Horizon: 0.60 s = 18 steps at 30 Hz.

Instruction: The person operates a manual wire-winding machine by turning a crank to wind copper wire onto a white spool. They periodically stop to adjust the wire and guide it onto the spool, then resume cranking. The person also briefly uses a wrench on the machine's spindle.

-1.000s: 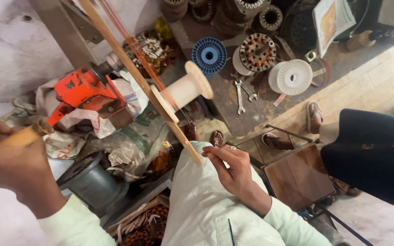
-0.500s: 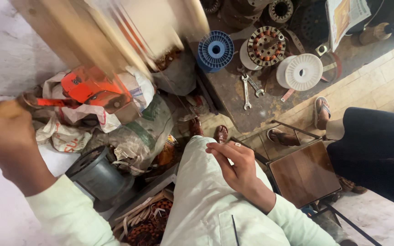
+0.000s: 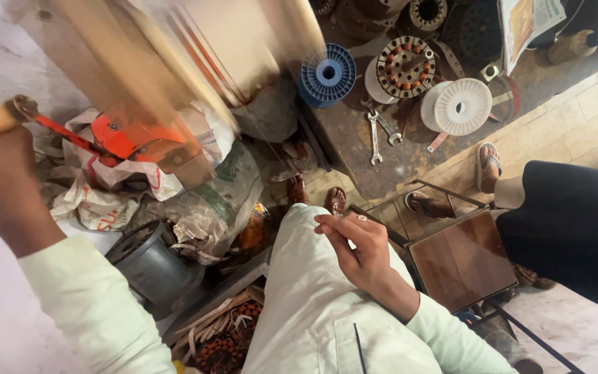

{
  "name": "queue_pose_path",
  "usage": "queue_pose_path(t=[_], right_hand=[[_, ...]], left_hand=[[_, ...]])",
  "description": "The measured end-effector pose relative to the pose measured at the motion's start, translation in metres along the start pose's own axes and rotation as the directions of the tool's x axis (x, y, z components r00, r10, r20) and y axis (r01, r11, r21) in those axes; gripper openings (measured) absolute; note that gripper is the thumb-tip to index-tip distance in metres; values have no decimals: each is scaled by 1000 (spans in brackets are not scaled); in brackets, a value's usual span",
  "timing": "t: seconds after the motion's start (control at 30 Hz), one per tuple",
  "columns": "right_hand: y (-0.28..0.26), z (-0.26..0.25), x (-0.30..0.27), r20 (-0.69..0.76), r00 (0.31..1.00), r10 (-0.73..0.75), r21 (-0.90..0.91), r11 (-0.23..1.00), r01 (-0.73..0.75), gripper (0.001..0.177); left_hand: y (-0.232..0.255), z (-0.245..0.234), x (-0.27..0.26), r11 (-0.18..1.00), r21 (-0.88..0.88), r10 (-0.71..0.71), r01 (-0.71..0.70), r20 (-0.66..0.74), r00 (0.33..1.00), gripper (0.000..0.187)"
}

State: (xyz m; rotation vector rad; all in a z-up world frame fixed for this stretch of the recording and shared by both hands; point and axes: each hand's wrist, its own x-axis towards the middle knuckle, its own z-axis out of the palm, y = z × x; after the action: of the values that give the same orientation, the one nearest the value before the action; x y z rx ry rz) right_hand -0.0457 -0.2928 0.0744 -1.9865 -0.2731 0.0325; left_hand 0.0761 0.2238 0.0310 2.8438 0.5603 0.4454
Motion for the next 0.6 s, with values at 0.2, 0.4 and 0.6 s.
queue_pose_path(t=[0.2, 0.4, 0.6], right_hand=[[1, 1, -1, 9, 1000, -7, -10, 1000, 7, 17], [-1, 0, -2, -9, 1000, 6, -29, 1000, -6, 17], [-2, 0, -5, -18, 1000, 2, -35, 999, -3, 16]], left_hand=[[-30, 39, 18, 987, -58, 144, -148, -69, 987, 23], [-17, 52, 26, 980, -98, 156, -175, -174, 972, 32], [17, 48, 22, 985, 2, 168, -171, -207, 964, 36]])
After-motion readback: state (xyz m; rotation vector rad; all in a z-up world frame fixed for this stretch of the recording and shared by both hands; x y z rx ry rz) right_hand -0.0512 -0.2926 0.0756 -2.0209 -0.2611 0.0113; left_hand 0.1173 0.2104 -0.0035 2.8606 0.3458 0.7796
